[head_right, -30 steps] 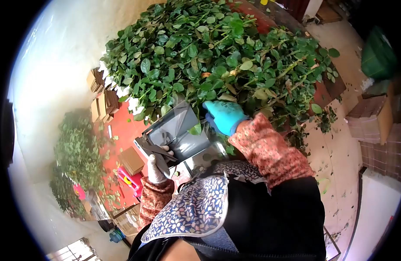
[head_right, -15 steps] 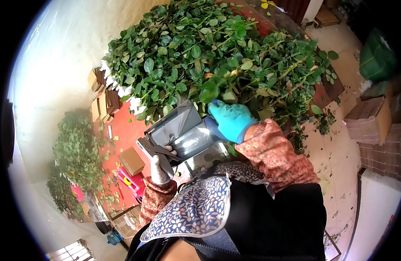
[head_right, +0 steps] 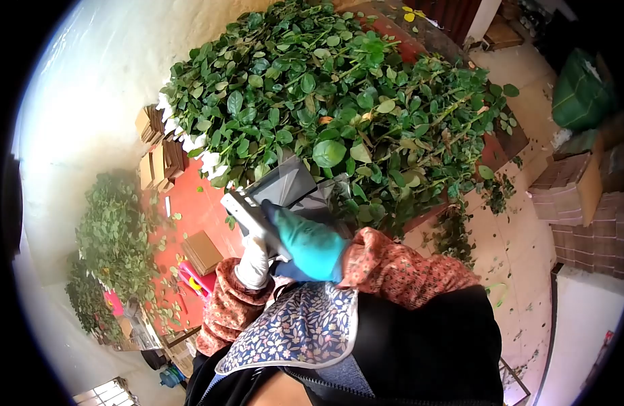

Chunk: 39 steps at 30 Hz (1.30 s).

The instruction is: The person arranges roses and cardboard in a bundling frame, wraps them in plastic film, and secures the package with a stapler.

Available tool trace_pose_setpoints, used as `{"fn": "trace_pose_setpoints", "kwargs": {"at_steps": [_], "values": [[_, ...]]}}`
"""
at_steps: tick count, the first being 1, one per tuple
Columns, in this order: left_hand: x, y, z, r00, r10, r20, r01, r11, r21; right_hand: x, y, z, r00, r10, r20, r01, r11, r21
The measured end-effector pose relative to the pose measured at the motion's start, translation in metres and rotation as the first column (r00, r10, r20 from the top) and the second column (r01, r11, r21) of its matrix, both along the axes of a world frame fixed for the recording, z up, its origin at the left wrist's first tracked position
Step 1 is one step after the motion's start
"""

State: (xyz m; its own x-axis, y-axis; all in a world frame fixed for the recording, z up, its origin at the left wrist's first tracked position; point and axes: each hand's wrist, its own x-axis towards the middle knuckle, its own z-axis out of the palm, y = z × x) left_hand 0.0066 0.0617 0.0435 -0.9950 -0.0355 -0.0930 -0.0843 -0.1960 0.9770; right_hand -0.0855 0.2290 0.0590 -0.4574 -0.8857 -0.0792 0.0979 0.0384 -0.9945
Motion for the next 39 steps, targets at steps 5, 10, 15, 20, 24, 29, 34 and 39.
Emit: {"fn": "trace_pose_setpoints", "kwargs": {"at_steps": [5, 10, 15, 20, 24, 29, 34, 39], "values": [[-0.039, -0.006, 0.062, 0.957, -0.224, 0.183, 0.206, 0.085, -0.975, -0.022, 0.054, 0.024, 0.944, -0.15, 0.294, 0.178, 0.981, -0.072], [-0.068, -0.036, -0.001, 0.967, -0.23, -0.107, -0.077, 0.136, -0.988, -0.03, 0.065, -0.032, 0.702, -0.139, 0.698, 0.383, 0.9, -0.206], [-0.069, -0.038, -0.006, 0.981, -0.19, -0.04, -0.011, 0.152, -0.988, -0.038, 0.069, -0.047, 0.624, -0.086, 0.777, 0.47, 0.836, -0.285], [-0.064, -0.039, -0.016, 0.957, -0.243, -0.156, -0.132, 0.114, -0.985, -0.039, 0.07, -0.047, 0.653, -0.067, 0.754, 0.438, 0.846, -0.304], [-0.06, -0.039, -0.026, 0.937, -0.274, -0.217, -0.192, 0.115, -0.975, -0.039, 0.064, -0.058, 0.666, -0.109, 0.738, 0.474, 0.825, -0.306], [-0.058, -0.037, -0.027, 0.927, -0.296, -0.231, -0.2, 0.131, -0.971, -0.039, 0.055, -0.056, 0.61, -0.295, 0.736, 0.588, 0.79, -0.171], [-0.055, -0.036, -0.024, 0.929, -0.299, -0.219, -0.184, 0.141, -0.973, -0.047, 0.049, -0.06, 0.498, -0.476, 0.725, 0.785, 0.602, -0.145], [-0.052, -0.033, -0.022, 0.935, -0.31, -0.173, -0.154, 0.086, -0.984, -0.059, 0.074, -0.039, 0.722, -0.507, 0.471, 0.67, 0.684, -0.29]]}}
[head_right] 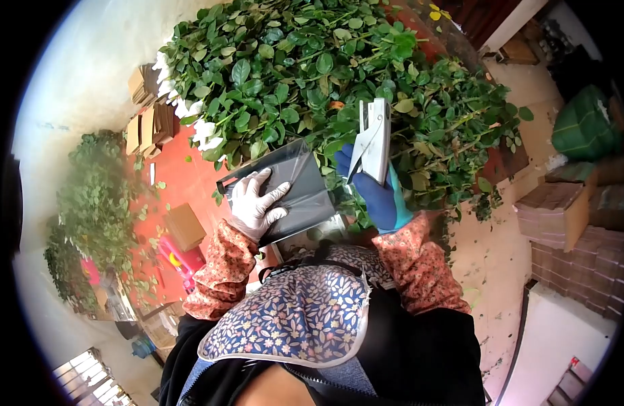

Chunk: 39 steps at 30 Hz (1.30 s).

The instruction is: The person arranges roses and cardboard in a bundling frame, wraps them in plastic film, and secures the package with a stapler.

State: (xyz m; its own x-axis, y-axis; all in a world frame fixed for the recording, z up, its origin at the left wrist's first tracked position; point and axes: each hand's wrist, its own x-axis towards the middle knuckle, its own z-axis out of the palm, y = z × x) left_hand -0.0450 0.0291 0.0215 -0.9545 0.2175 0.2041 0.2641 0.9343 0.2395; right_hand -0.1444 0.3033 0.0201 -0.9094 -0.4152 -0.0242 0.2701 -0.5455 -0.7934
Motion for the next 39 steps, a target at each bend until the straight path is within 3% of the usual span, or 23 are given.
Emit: {"fn": "trace_pose_setpoints", "kwargs": {"at_steps": [2, 4, 6, 7, 8, 9, 10, 11, 12, 14, 15, 17, 22, 24, 26, 28, 30, 32, 36, 38, 39], "values": [[0.0, 0.002, 0.0, 1.0, 0.014, 0.007, -0.015, 1.0, 0.025, 0.0, 0.008, 0.031, 0.998, 0.019, -0.052, -0.013, 0.993, 0.115], [-0.001, 0.001, -0.001, 1.0, -0.001, 0.003, 0.001, 1.0, 0.019, -0.012, 0.018, 0.031, 0.988, 0.135, -0.077, -0.134, 0.991, 0.023], [0.0, -0.001, 0.001, 1.0, 0.003, 0.008, -0.003, 1.0, 0.028, -0.019, 0.015, 0.056, 0.95, 0.27, 0.156, -0.289, 0.951, 0.112], [0.001, 0.001, 0.0, 1.0, 0.008, 0.008, -0.009, 0.999, 0.043, -0.019, 0.014, 0.055, 0.945, 0.274, 0.176, -0.31, 0.923, 0.229], [0.0, 0.002, -0.001, 1.0, 0.019, 0.002, -0.019, 0.998, 0.056, -0.028, 0.019, 0.055, 0.875, 0.454, 0.168, -0.483, 0.797, 0.362], [-0.001, 0.004, -0.002, 0.999, 0.037, -0.005, -0.036, 0.997, 0.068, -0.026, 0.025, 0.056, 0.843, 0.525, 0.115, -0.498, 0.682, 0.535], [0.0, 0.004, -0.003, 0.999, 0.046, -0.002, -0.046, 0.997, 0.056, -0.017, 0.029, 0.055, 0.797, 0.6, 0.076, -0.477, 0.546, 0.689], [0.001, 0.006, -0.003, 0.999, 0.054, 0.005, -0.054, 0.998, 0.045, -0.009, 0.027, 0.055, 0.792, 0.61, 0.035, -0.415, 0.495, 0.763], [0.001, 0.006, -0.003, 0.998, 0.054, -0.015, -0.053, 0.996, 0.068, -0.011, 0.029, 0.062, 0.718, 0.694, 0.055, -0.358, 0.301, 0.884], [0.001, 0.002, -0.006, 0.999, 0.04, -0.02, -0.039, 0.996, 0.083, -0.017, 0.026, 0.068, 0.669, 0.71, 0.221, -0.27, -0.045, 0.962], [0.001, 0.004, -0.008, 0.998, 0.048, -0.027, -0.045, 0.993, 0.107, -0.021, 0.025, 0.073, 0.66, 0.716, 0.228, -0.265, -0.062, 0.962], [0.001, 0.004, -0.009, 0.998, 0.045, -0.041, -0.039, 0.991, 0.127, -0.028, 0.016, 0.085, 0.625, 0.659, 0.418, -0.296, -0.296, 0.908], [0.004, -0.007, -0.014, 0.998, 0.022, -0.051, -0.015, 0.992, 0.122, -0.038, 0.011, 0.051, 0.513, 0.793, 0.33, -0.109, -0.321, 0.941], [0.004, -0.006, -0.014, 0.999, 0.03, -0.044, -0.024, 0.992, 0.121, -0.048, 0.013, 0.041, 0.433, 0.87, 0.234, -0.181, -0.17, 0.969], [0.004, -0.009, -0.015, 0.999, 0.038, -0.038, -0.033, 0.992, 0.12, -0.053, 0.017, 0.039, 0.47, 0.845, 0.254, -0.273, -0.135, 0.953], [0.004, -0.008, -0.016, 0.999, 0.015, -0.042, -0.01, 0.992, 0.122, -0.059, 0.023, 0.035, 0.472, 0.842, 0.263, -0.475, -0.009, 0.88], [0.003, -0.005, -0.016, 0.999, 0.019, -0.04, -0.015, 0.993, 0.113, -0.066, 0.015, 0.051, 0.443, 0.826, 0.349, -0.521, -0.079, 0.85], [0.003, -0.007, -0.016, 0.999, 0.022, -0.038, -0.018, 0.994, 0.105, -0.071, 0.008, 0.05, 0.366, 0.861, 0.353, -0.395, -0.199, 0.897], [0.005, -0.008, -0.018, 0.999, 0.023, -0.046, -0.016, 0.991, 0.136, -0.076, -0.013, 0.062, 0.285, 0.881, 0.378, -0.323, -0.283, 0.903], [0.003, -0.009, -0.018, 0.999, 0.026, -0.038, -0.021, 0.99, 0.143, -0.073, -0.021, 0.071, 0.238, 0.895, 0.378, -0.099, -0.365, 0.926], [0.003, -0.01, -0.018, 0.999, 0.023, -0.032, -0.018, 0.99, 0.14, -0.071, -0.018, 0.063, 0.246, 0.889, 0.385, -0.066, -0.381, 0.922]]}}
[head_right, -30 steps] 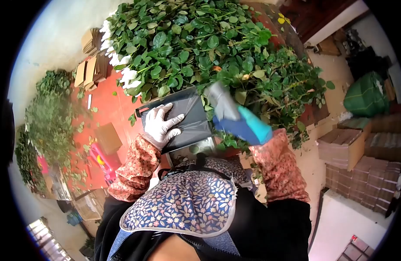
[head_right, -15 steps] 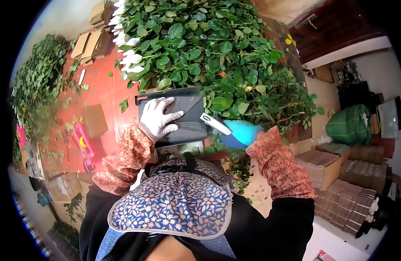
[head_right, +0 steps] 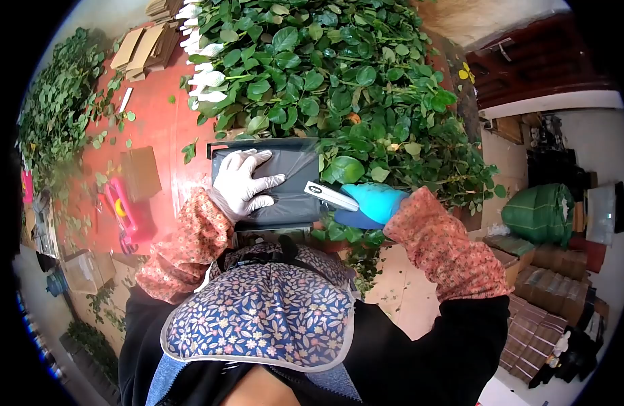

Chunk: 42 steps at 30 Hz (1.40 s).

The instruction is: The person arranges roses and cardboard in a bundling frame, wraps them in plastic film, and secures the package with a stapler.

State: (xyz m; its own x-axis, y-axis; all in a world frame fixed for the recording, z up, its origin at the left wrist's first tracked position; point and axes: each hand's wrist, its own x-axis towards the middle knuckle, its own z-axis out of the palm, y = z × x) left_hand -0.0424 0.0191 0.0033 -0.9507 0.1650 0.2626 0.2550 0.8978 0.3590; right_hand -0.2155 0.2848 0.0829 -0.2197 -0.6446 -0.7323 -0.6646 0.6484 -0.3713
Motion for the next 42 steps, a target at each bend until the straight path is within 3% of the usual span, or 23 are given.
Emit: {"fn": "trace_pose_setpoints", "kwargs": {"at_steps": [5, 9, 12, 15, 17, 18, 19, 20, 21, 22, 23, 25, 27, 28, 29, 31, 32, 33, 36, 37, 39, 40, 42], "values": [[0.0, 0.0, -0.001, 1.0, -0.006, -0.012, 0.006, 1.0, 0.003, 0.005, 0.007, -0.016, 0.997, -0.016, -0.073, 0.014, 1.0, -0.026], [0.0, -0.001, 0.001, 0.996, -0.013, -0.083, 0.022, 0.994, 0.106, 0.009, 0.016, -0.006, 0.926, -0.332, 0.18, 0.336, 0.942, 0.006], [0.003, -0.009, 0.01, 0.983, -0.001, -0.183, 0.089, 0.877, 0.472, 0.016, 0.028, 0.019, 0.798, -0.566, 0.208, 0.551, 0.824, 0.13], [0.032, -0.002, 0.031, 0.99, 0.131, -0.059, -0.054, 0.721, 0.691, 0.039, 0.03, 0.039, 0.627, -0.652, 0.426, 0.728, 0.686, -0.021], [0.044, 0.018, 0.027, 0.985, -0.061, 0.161, -0.137, 0.288, 0.948, 0.062, 0.0, 0.057, 0.626, -0.667, 0.404, 0.746, 0.663, -0.06], [0.052, 0.03, 0.032, 0.96, -0.224, 0.166, -0.2, -0.138, 0.97, 0.074, -0.016, 0.076, 0.72, -0.54, 0.436, 0.655, 0.736, -0.171], [0.057, 0.043, 0.036, 0.923, -0.371, 0.103, -0.298, -0.517, 0.802, 0.075, -0.027, 0.083, 0.862, -0.358, 0.359, 0.478, 0.811, -0.338], [0.061, 0.052, 0.036, 0.927, -0.374, 0.041, -0.281, -0.616, 0.736, 0.075, -0.038, 0.09, 0.954, -0.186, 0.233, 0.281, 0.823, -0.494], [0.064, 0.06, 0.036, 0.929, -0.369, -0.017, -0.268, -0.704, 0.657, 0.064, -0.042, 0.075, 0.982, -0.093, 0.161, 0.181, 0.688, -0.703], [0.074, 0.057, 0.04, 0.939, -0.316, 0.137, -0.326, -0.69, 0.647, 0.047, -0.048, 0.067, 0.975, -0.172, 0.142, 0.222, 0.679, -0.7], [0.073, 0.045, 0.036, 0.936, -0.323, 0.141, -0.341, -0.728, 0.595, 0.025, -0.063, 0.067, 0.963, -0.24, 0.123, 0.255, 0.667, -0.7], [0.086, 0.031, 0.036, 0.925, -0.2, 0.322, -0.37, -0.667, 0.647, -0.033, -0.084, 0.025, 0.967, -0.213, 0.137, 0.239, 0.58, -0.779], [0.1, 0.019, 0.044, 0.915, -0.016, 0.402, -0.325, -0.617, 0.716, -0.085, -0.099, -0.025, 0.87, -0.157, 0.468, 0.455, 0.622, -0.637], [0.094, 0.025, 0.069, 0.872, 0.223, 0.436, -0.246, -0.571, 0.783, -0.103, -0.101, -0.033, 0.697, -0.165, 0.698, 0.564, 0.727, -0.392], [0.111, 0.01, 0.055, 0.847, 0.206, 0.491, -0.36, -0.458, 0.813, -0.119, -0.101, -0.055, 0.648, -0.148, 0.747, 0.524, 0.798, -0.296], [0.124, -0.009, 0.049, 0.767, 0.229, 0.599, -0.471, -0.432, 0.769, -0.132, -0.113, -0.1, 0.588, -0.075, 0.805, 0.347, 0.923, -0.167], [0.127, -0.013, 0.023, 0.72, 0.369, 0.588, -0.462, -0.378, 0.802, -0.124, -0.128, -0.097, 0.855, 0.091, 0.51, 0.017, 0.979, -0.204], [0.127, -0.019, 0.014, 0.64, 0.398, 0.657, -0.539, -0.377, 0.753, -0.138, -0.127, -0.135, 0.794, 0.252, 0.554, -0.085, 0.947, -0.309], [0.117, -0.026, -0.026, 0.414, 0.545, 0.729, -0.691, -0.333, 0.642, -0.146, -0.115, -0.105, 0.768, 0.226, 0.599, -0.102, 0.967, -0.235], [0.123, -0.036, -0.036, 0.407, 0.549, 0.73, -0.745, -0.264, 0.613, -0.145, -0.11, -0.093, 0.743, 0.105, 0.661, 0.007, 0.986, -0.164], [0.116, -0.04, -0.082, 0.245, 0.809, 0.535, -0.933, 0.045, 0.358, -0.152, -0.094, -0.065, 0.737, -0.049, 0.674, 0.09, 0.996, -0.027], [0.123, -0.051, -0.112, 0.262, 0.863, 0.432, -0.964, 0.252, 0.081, -0.157, -0.077, -0.115, 0.588, 0.034, 0.808, 0.172, 0.971, -0.166], [0.118, -0.055, -0.125, 0.242, 0.89, 0.387, -0.957, 0.284, -0.054, -0.149, -0.055, -0.095, 0.645, 0.052, 0.762, 0.225, 0.94, -0.255]]}}
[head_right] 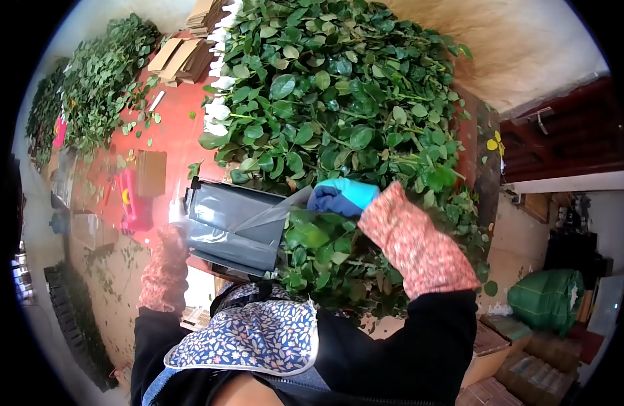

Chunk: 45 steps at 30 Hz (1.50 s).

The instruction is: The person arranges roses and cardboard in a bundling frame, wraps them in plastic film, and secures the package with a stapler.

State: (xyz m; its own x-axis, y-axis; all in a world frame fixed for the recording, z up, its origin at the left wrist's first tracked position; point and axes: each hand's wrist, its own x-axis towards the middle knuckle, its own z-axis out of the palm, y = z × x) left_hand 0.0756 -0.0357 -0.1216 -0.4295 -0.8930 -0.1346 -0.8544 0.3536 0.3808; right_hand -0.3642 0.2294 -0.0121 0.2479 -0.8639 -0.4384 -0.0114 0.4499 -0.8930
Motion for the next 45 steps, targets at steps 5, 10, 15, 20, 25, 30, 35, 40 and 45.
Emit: {"fn": "trace_pose_setpoints", "kwargs": {"at_steps": [5, 10, 15, 20, 25, 30, 35, 40, 45], "values": [[-0.003, -0.004, -0.015, 0.993, -0.023, 0.115, 0.029, 0.998, -0.053, 0.007, 0.047, 0.061, 0.988, 0.077, 0.136, -0.043, 0.971, -0.234], [0.003, -0.005, -0.01, 0.993, -0.032, 0.112, 0.039, 0.998, -0.055, 0.021, 0.04, 0.074, 0.906, -0.309, -0.289, 0.109, 0.831, -0.546], [0.007, -0.007, 0.023, 1.0, 0.013, -0.022, -0.017, 0.985, -0.171, 0.026, 0.014, 0.08, 0.865, -0.197, -0.461, -0.19, 0.723, -0.665], [-0.036, 0.05, 0.145, 0.925, -0.216, -0.314, 0.118, 0.946, -0.303, 0.055, 0.045, 0.061, 0.637, -0.141, -0.758, -0.533, 0.629, -0.566], [-0.123, 0.127, 0.219, 0.428, -0.895, -0.124, 0.835, 0.444, -0.326, 0.095, 0.084, 0.037, 0.479, -0.166, -0.862, -0.684, 0.544, -0.485], [-0.158, 0.163, 0.207, 0.41, -0.878, -0.247, 0.811, 0.475, -0.341, 0.081, 0.075, 0.093, 0.646, -0.321, -0.692, -0.394, 0.636, -0.664], [-0.192, 0.174, 0.21, 0.518, -0.809, -0.278, 0.694, 0.588, -0.416, 0.061, 0.058, 0.126, 0.624, -0.633, -0.458, 0.033, 0.607, -0.794], [-0.182, 0.196, 0.178, 0.389, -0.92, 0.048, 0.809, 0.316, -0.496, 0.066, 0.048, 0.099, 0.697, -0.457, -0.553, -0.13, 0.678, -0.723], [-0.167, 0.219, 0.147, 0.341, -0.939, 0.05, 0.84, 0.28, -0.465, 0.099, 0.08, 0.062, 0.616, -0.372, -0.695, -0.294, 0.709, -0.641]]}}
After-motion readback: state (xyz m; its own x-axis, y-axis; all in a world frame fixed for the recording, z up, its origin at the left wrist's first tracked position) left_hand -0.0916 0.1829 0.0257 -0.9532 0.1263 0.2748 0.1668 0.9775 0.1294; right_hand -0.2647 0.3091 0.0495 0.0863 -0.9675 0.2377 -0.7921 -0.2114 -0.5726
